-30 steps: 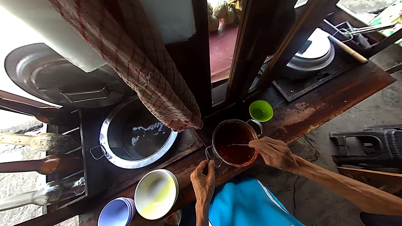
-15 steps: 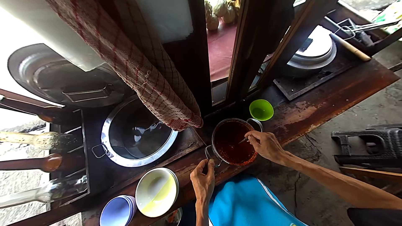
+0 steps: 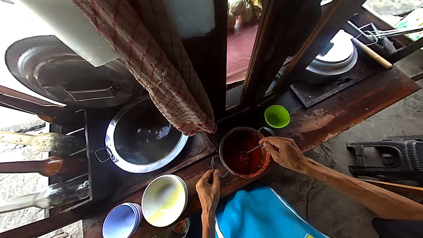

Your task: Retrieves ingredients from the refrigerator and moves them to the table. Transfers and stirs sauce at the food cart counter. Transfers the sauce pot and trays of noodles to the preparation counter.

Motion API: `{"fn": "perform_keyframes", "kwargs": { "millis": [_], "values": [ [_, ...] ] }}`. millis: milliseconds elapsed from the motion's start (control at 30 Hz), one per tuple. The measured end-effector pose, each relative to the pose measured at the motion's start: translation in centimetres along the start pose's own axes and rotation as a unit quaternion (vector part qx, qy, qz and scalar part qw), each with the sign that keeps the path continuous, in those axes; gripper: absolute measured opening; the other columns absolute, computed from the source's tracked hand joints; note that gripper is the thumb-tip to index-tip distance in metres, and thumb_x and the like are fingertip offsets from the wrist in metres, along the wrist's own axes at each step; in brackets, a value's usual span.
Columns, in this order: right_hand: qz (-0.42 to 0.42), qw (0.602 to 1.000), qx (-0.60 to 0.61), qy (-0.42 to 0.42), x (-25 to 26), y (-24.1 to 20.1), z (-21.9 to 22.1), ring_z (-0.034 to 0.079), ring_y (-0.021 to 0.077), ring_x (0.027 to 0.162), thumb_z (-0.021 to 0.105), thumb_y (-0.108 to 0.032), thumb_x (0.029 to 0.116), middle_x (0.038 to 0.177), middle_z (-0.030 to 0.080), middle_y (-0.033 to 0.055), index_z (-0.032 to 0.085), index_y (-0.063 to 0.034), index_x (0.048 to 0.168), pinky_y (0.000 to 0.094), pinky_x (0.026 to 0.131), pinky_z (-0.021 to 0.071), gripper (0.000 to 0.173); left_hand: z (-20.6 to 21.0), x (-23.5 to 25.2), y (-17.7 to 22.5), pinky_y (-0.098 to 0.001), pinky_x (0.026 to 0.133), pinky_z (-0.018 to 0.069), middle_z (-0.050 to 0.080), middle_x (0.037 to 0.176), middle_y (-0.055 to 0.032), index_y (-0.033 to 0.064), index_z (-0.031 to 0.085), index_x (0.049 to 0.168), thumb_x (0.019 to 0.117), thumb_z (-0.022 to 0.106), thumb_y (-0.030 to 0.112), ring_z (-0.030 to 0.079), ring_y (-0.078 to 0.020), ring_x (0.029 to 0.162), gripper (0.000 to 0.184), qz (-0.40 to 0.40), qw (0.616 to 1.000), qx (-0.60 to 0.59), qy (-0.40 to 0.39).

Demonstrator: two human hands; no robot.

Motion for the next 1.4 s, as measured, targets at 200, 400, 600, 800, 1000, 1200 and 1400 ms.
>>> {"fn": "perform_keyframes", "kwargs": {
  "millis": [200,400,600,800,1000,1200,1400],
  "values": [
    [-0.163,0.982,-0.092,0.037,1.0,-1.2,-0.1,0.069,0.0228,0.073,0.049,-0.009,0.1023,0.082,0.073,0.0104,0.072,-0.0029,0.106,0.0303,0.068,0.0566,0.025,0.0,0.2,-0.4,-0.0165,0.054,0.0508,0.067,0.066,0.0048,0.0052,0.074,0.090,0.0955,0.063,0.018,0.060,0.0020,0.055,0.018,-0.008,1.000,-0.019,-0.006],
    [-0.129,0.987,-0.082,-0.042,1.7,0.4,3.8,0.069,0.0288,0.070,0.049,-0.007,0.0991,0.078,0.070,0.0129,0.073,-0.0010,0.104,0.0382,0.067,0.0574,0.025,0.0,0.2,-0.6,-0.0171,0.055,0.0497,0.067,0.068,0.0043,0.0056,0.075,0.089,0.0957,0.063,0.019,0.060,0.0015,0.057,0.019,-0.005,1.000,-0.016,-0.008],
    [0.015,0.986,-0.033,-0.162,2.4,-0.1,4.0,0.071,0.0326,0.081,0.047,-0.008,0.1003,0.087,0.073,0.0178,0.073,0.0004,0.111,0.0455,0.078,0.0563,0.029,0.0,0.2,-0.8,-0.0165,0.055,0.0495,0.067,0.068,0.0043,0.0056,0.075,0.089,0.0961,0.063,0.018,0.060,0.0023,0.057,0.018,-0.001,1.000,-0.029,-0.005],
    [0.066,0.981,-0.015,-0.181,2.6,0.0,2.3,0.072,0.0294,0.084,0.046,-0.010,0.1024,0.091,0.074,0.0160,0.072,-0.0009,0.114,0.0452,0.081,0.0560,0.030,0.0,0.3,-0.8,-0.0163,0.055,0.0494,0.067,0.068,0.0050,0.0065,0.074,0.088,0.0960,0.064,0.019,0.060,0.0025,0.057,0.018,-0.002,1.000,-0.026,-0.006],
    [0.078,0.981,-0.004,-0.180,2.4,0.0,1.2,0.072,0.0256,0.082,0.045,-0.010,0.1026,0.091,0.074,0.0144,0.073,-0.0016,0.114,0.0423,0.081,0.0565,0.031,0.0,0.3,-0.8,-0.0160,0.054,0.0475,0.065,0.066,0.0060,0.0068,0.074,0.087,0.0954,0.064,0.019,0.058,0.0033,0.055,0.018,0.000,1.000,-0.030,-0.009],
    [0.020,0.990,-0.020,-0.138,1.7,-0.3,0.7,0.072,0.0263,0.080,0.047,-0.009,0.1007,0.088,0.074,0.0146,0.073,-0.0015,0.111,0.0404,0.077,0.0570,0.029,0.0,0.3,-0.7,-0.0168,0.056,0.0515,0.068,0.068,0.0047,0.0060,0.074,0.090,0.0960,0.063,0.018,0.062,0.0012,0.057,0.018,-0.008,0.999,-0.036,-0.013],
    [-0.088,0.992,-0.056,-0.066,0.9,-1.2,-0.2,0.067,0.0254,0.069,0.049,-0.008,0.0976,0.078,0.070,0.0116,0.074,-0.0026,0.104,0.0349,0.067,0.0554,0.026,0.0,0.3,-0.7,-0.0166,0.054,0.0507,0.068,0.067,0.0051,0.0063,0.074,0.090,0.0959,0.063,0.019,0.061,0.0016,0.056,0.018,-0.010,0.999,-0.033,-0.013]
  ]
}}
Point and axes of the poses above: each hand's wrist, its own x-axis towards the middle knuckle, its own z-axis out of the palm, y = z × x, the point moved 3 cm from there along x, towards the middle knuckle
